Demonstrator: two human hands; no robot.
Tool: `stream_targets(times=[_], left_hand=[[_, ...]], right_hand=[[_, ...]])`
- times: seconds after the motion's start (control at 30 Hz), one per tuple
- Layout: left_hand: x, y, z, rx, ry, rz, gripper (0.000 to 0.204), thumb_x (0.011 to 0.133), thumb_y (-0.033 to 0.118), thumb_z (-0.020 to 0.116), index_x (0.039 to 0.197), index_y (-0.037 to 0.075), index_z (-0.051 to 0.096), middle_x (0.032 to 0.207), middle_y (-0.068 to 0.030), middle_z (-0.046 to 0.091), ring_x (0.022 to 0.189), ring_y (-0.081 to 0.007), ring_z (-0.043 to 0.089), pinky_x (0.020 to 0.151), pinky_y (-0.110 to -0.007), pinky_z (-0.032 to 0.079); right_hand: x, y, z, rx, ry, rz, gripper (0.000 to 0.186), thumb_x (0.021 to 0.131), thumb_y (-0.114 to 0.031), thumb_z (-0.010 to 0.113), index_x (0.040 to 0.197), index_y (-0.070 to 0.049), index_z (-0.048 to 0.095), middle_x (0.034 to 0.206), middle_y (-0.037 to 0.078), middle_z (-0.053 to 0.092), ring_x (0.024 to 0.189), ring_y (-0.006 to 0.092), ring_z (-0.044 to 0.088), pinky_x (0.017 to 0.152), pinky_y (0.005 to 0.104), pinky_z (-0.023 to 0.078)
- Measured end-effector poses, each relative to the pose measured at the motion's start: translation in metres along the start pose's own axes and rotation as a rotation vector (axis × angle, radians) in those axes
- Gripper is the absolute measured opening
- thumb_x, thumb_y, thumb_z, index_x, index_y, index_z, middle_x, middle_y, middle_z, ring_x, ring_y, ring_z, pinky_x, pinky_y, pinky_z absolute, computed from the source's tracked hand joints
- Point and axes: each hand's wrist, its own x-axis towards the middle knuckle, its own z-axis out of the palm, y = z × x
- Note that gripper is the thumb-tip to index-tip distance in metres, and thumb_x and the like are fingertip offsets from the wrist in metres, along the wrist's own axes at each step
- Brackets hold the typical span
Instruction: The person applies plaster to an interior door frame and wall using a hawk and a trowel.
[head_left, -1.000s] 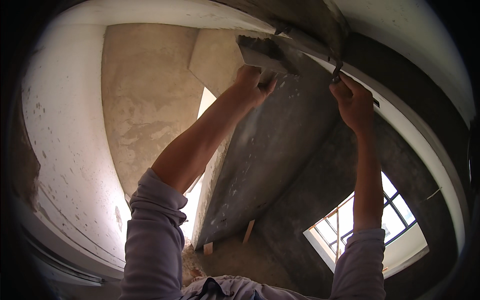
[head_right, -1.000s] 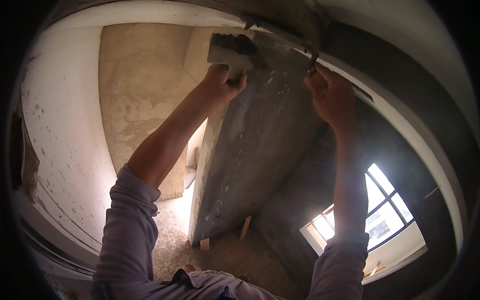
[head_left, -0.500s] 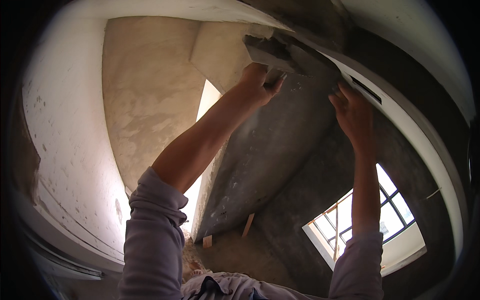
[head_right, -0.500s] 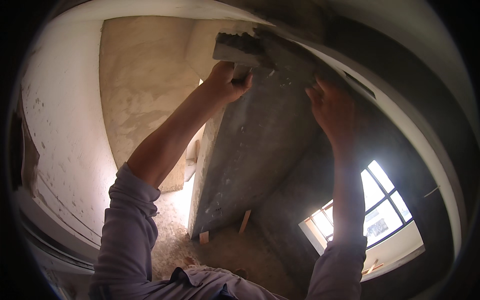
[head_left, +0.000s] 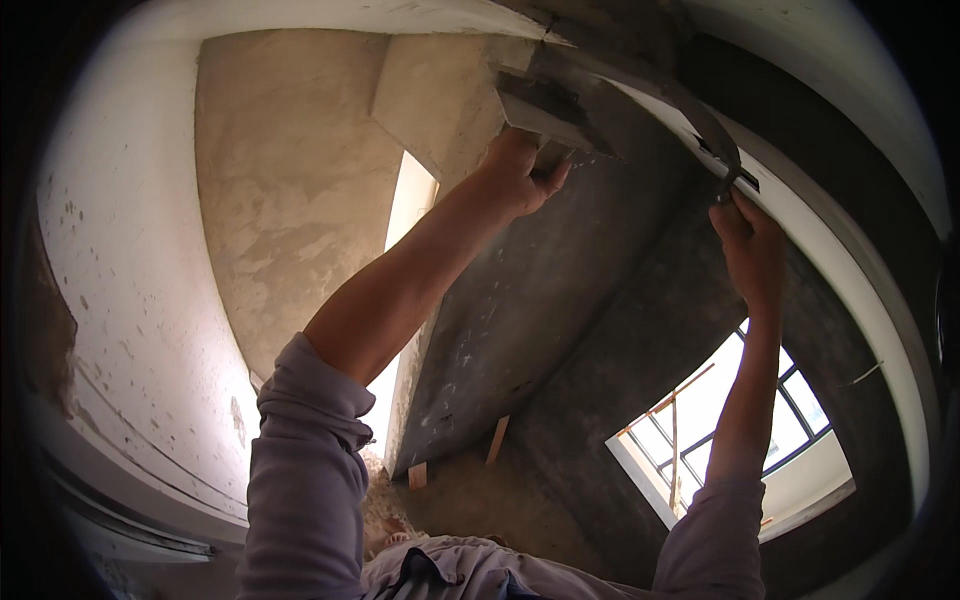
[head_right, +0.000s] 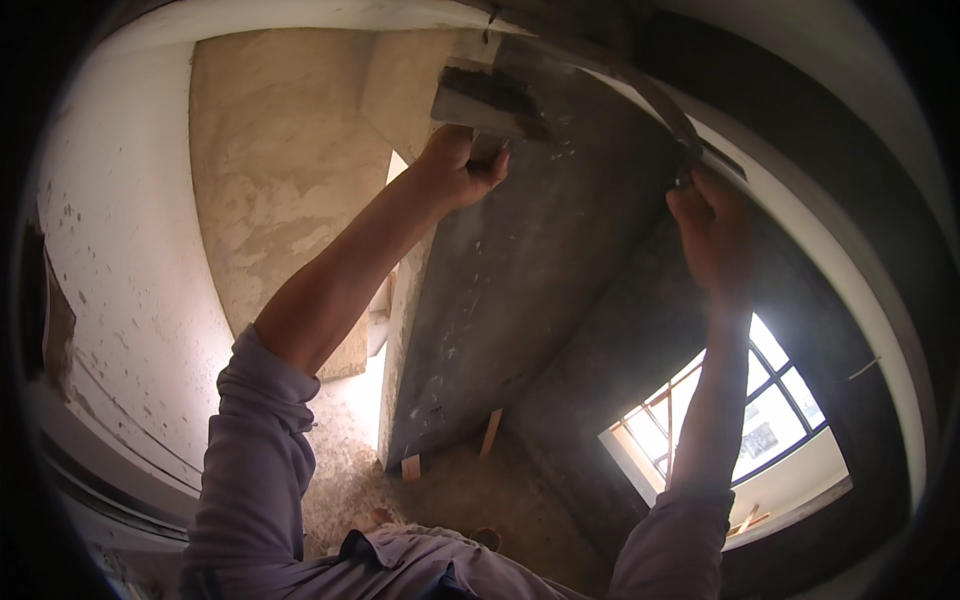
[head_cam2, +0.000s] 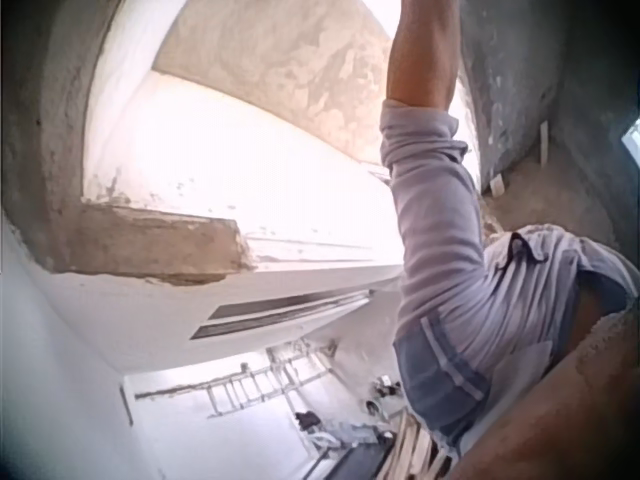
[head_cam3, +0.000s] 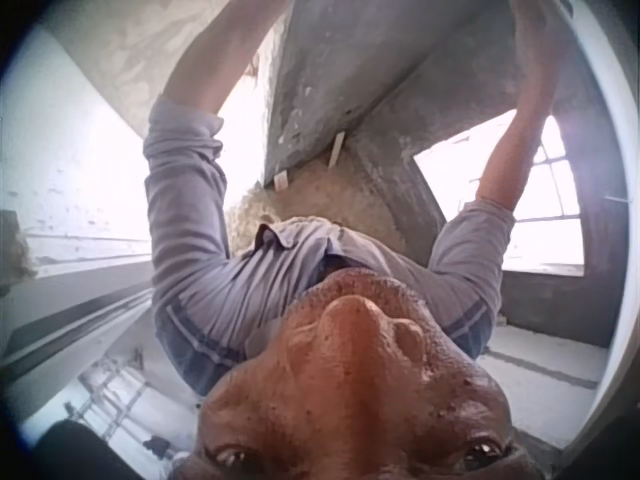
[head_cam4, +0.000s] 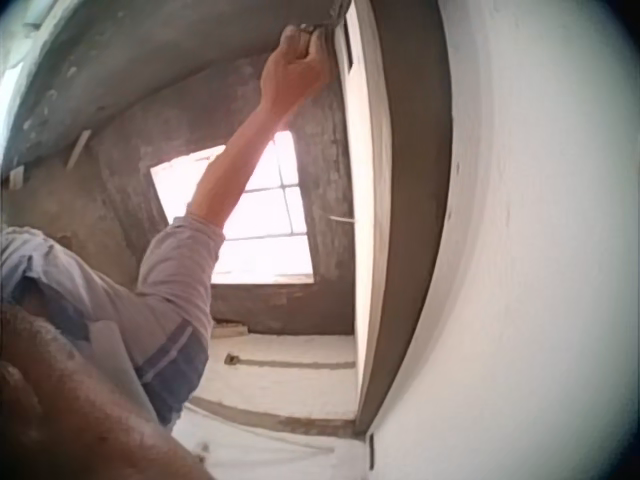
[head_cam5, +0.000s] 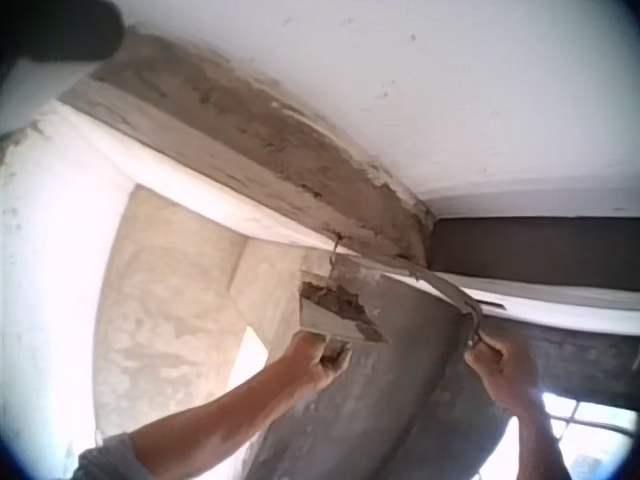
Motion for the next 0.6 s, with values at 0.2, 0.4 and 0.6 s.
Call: stream_targets(times=[0.2,0.4,0.6], left_hand=[[-0.005,-0.005,-0.003,-0.041,0.068,-0.033,0.021,0.093,0.023,0.055,0.111,0.015,0.049,0.104,-0.0030,0.053,0.091,-0.0173,0.054,0.066,-0.029,0.054],[0.017,-0.006,-0.033,-0.045,-0.011,-0.054,0.027,0.094,0.024,0.054,0.119,0.017,0.047,0.113,-0.0041,0.049,0.101,-0.0178,0.052,0.075,-0.031,0.054],[0.021,-0.005,-0.032,-0.024,0.071,-0.054,0.030,0.094,0.025,0.054,0.122,0.017,0.046,0.118,-0.0045,0.048,0.106,-0.0180,0.052,0.079,-0.032,0.055]], right_hand=[[0.011,-0.043,0.026,-0.165,0.058,-0.334,0.040,0.085,-0.029,0.063,0.114,-0.002,0.063,0.096,0.016,0.068,0.089,0.0283,0.065,0.081,0.0373,0.048],[0.058,-0.090,0.019,-0.200,-0.182,-0.173,0.045,0.085,-0.032,0.061,0.119,-0.002,0.060,0.102,0.017,0.067,0.100,0.0292,0.063,0.088,0.0363,0.046],[0.057,-0.027,0.027,-0.368,-0.052,-0.132,0.041,0.085,-0.034,0.061,0.114,-0.004,0.062,0.097,0.017,0.067,0.095,0.0330,0.064,0.084,0.0402,0.047]])
